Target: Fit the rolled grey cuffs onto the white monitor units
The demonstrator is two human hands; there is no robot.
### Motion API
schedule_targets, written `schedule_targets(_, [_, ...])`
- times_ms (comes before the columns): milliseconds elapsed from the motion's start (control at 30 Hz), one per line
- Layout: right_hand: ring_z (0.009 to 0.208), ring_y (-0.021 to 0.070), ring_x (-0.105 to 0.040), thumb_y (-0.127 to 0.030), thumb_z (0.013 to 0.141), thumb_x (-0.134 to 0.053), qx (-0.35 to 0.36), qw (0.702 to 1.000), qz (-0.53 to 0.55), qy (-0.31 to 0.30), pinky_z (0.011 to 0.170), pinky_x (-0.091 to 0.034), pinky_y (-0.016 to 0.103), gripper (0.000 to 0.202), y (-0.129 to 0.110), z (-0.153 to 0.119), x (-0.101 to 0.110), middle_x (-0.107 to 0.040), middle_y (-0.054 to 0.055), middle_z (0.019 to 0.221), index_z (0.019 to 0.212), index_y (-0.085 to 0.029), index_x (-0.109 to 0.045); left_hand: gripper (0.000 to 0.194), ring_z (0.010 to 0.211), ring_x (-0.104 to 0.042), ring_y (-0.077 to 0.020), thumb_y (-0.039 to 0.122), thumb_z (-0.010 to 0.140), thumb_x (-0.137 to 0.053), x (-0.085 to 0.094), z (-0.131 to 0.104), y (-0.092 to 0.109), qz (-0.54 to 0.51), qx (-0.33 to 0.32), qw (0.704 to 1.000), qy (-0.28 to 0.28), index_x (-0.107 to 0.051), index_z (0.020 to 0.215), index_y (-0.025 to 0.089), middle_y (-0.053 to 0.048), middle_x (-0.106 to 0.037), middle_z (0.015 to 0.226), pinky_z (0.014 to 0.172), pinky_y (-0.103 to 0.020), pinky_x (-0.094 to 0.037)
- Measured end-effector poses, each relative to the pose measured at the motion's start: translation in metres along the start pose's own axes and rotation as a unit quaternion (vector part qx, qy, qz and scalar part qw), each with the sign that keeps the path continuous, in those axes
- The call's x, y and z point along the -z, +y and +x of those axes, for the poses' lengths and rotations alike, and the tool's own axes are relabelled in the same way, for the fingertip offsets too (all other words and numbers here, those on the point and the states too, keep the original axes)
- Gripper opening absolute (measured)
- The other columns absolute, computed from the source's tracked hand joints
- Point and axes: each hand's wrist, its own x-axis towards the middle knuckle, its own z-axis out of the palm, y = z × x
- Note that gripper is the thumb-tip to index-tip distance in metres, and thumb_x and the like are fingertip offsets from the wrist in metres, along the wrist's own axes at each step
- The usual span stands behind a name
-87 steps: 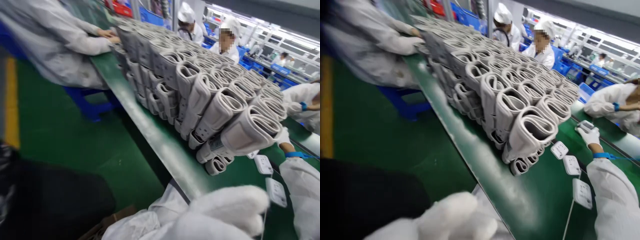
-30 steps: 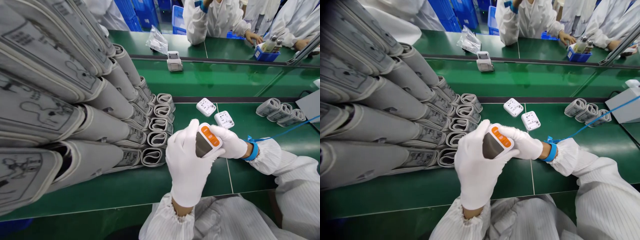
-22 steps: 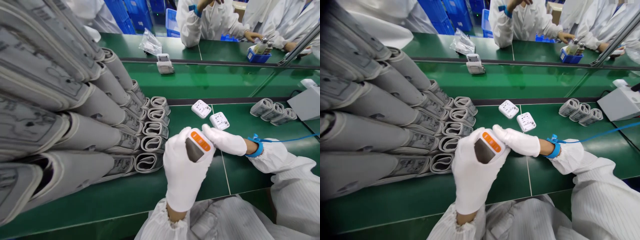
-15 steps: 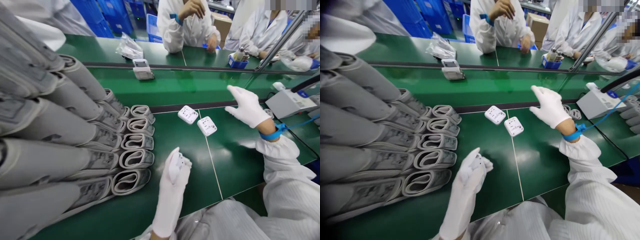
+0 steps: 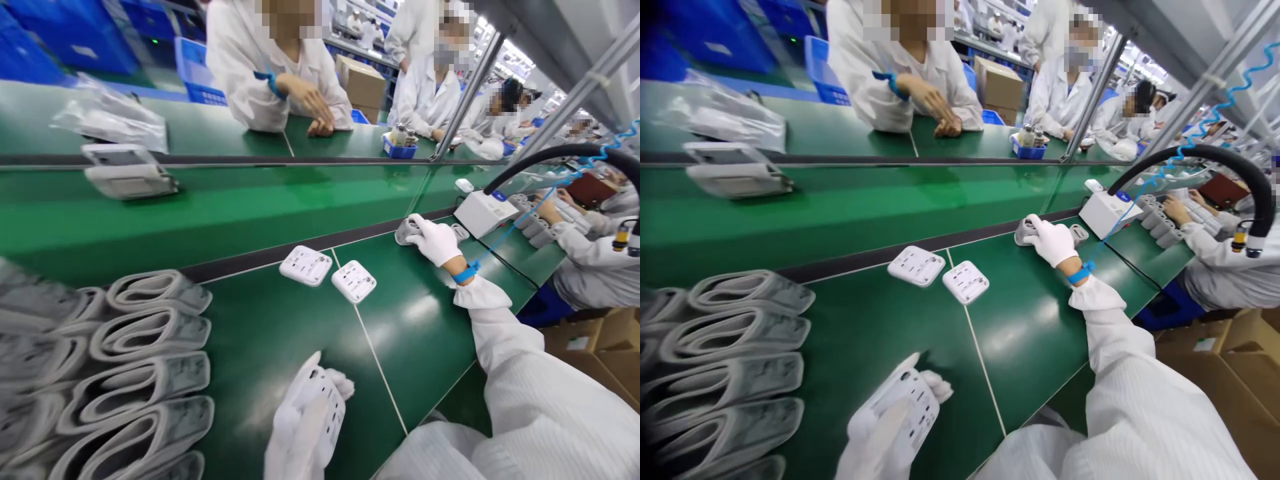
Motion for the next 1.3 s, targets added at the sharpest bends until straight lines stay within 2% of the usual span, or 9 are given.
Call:
schedule_targets(167, [0.113, 0.0364, -0.067, -0.055, 0.098, -0.068, 0.03, 0.999, 0.025, 0.034, 0.11, -0.037, 0.052, 0.057, -0.006, 0.001, 0.001, -0.073, 0.015, 0.124, 0.143, -0.021, -0.059, 0.093, 0.064, -0.072, -0.0268, 0.05, 0.052, -0.096, 0.006, 0.004, 0.013, 0.01, 0.053, 0.998, -0.017, -0.064, 0.134, 0.018, -0.002, -0.074, 0.079, 0.062, -0.043, -0.067])
schedule_targets(300, [0.148, 0.0419, -0.045, -0.038, 0.088, -0.08, 0.044, 0.988, 0.084, 0.124, 0.128, 0.005, 0.067, 0.051, -0.006, -0.003, 0.007, -0.069, 0.017, 0.135, 0.13, -0.015, -0.064, 0.116, 0.07, -0.072, -0.0243, 0.048, 0.053, -0.1, 0.009, 0.004, 0.028, 0.017, 0.087, 0.996, -0.013, -0.046, 0.153, 0.024, -0.016, -0.07, 0.131, 0.054, -0.042, -0.066])
schedule_targets(367, [0.148, 0.0391, -0.047, -0.035, 0.085, -0.079, 0.035, 0.961, 0.199, 0.189, 0.13, -0.003, 0.066, 0.051, -0.01, -0.01, 0.014, -0.067, 0.019, 0.138, 0.128, -0.015, -0.061, 0.136, 0.07, -0.071, -0.0226, 0.034, 0.041, -0.104, 0.01, 0.004, 0.028, 0.016, 0.089, 0.995, -0.04, -0.037, 0.159, 0.031, -0.023, -0.048, 0.158, 0.045, -0.039, -0.062])
schedule_targets(467, [0.138, 0.0328, -0.059, -0.044, 0.086, -0.075, 0.062, 0.848, 0.485, 0.207, 0.122, -0.039, 0.055, 0.058, -0.033, -0.028, 0.024, -0.061, 0.02, 0.146, 0.131, -0.019, -0.049, 0.127, 0.076, -0.071, -0.0202, 0.027, 0.045, -0.101, 0.01, -0.003, 0.019, -0.022, 0.001, 0.996, -0.086, -0.041, 0.156, 0.039, -0.021, -0.028, 0.172, 0.04, -0.029, -0.056])
schedule_targets(567, [0.135, 0.0321, -0.061, -0.058, 0.087, -0.073, 0.112, 0.697, 0.706, 0.061, 0.11, -0.052, 0.049, 0.07, -0.073, -0.055, 0.029, -0.059, 0.021, 0.149, 0.137, -0.022, -0.04, 0.102, 0.076, -0.071, -0.018, 0.034, 0.061, -0.094, 0.006, -0.012, 0.012, -0.049, -0.073, 0.991, -0.097, -0.046, 0.151, 0.039, -0.019, -0.041, 0.166, 0.04, -0.024, -0.053])
schedule_targets(667, [0.131, 0.0318, -0.064, -0.061, 0.09, -0.072, 0.118, 0.636, 0.758, -0.087, 0.107, -0.054, 0.049, 0.073, -0.111, -0.083, 0.029, -0.063, 0.017, 0.144, 0.144, -0.025, -0.038, 0.088, 0.069, -0.069, -0.0173, 0.038, 0.07, -0.088, 0.001, -0.017, 0.015, -0.028, -0.076, 0.994, -0.077, -0.045, 0.147, 0.032, -0.022, -0.052, 0.155, 0.037, -0.024, -0.05])
schedule_targets(867, [0.128, 0.0328, -0.061, -0.061, 0.092, -0.076, 0.228, 0.696, 0.663, -0.155, 0.111, -0.051, 0.05, 0.062, -0.152, -0.1, 0.027, -0.058, 0.013, 0.144, 0.139, -0.026, -0.057, 0.073, 0.062, -0.068, -0.0164, 0.046, 0.082, -0.08, 0.0, -0.022, 0.036, 0.04, -0.031, 0.998, -0.04, -0.048, 0.142, 0.02, -0.013, -0.069, 0.115, 0.033, -0.021, -0.047])
schedule_targets(1067, [0.157, 0.0428, -0.031, -0.062, 0.075, -0.092, 0.349, 0.714, 0.557, -0.241, 0.124, -0.039, 0.059, 0.118, -0.162, -0.101, 0.032, -0.023, 0.014, 0.174, 0.17, -0.029, -0.029, 0.12, 0.043, -0.057, -0.0132, 0.075, 0.076, -0.079, 0.011, -0.021, 0.035, 0.029, -0.004, 0.996, -0.083, -0.025, 0.163, 0.013, 0.002, -0.062, 0.064, 0.031, -0.016, -0.038])
schedule_targets(1300, [0.148, 0.0357, -0.048, -0.055, 0.092, -0.079, 0.32, 0.711, 0.603, -0.166, 0.124, -0.042, 0.053, 0.079, -0.165, -0.104, 0.026, -0.051, 0.013, 0.157, 0.159, -0.028, -0.05, 0.125, 0.04, -0.058, -0.0158, 0.084, 0.079, -0.069, 0.014, -0.021, 0.032, -0.011, -0.027, 0.996, -0.09, -0.015, 0.169, 0.017, -0.007, -0.075, 0.074, 0.033, -0.022, -0.042])
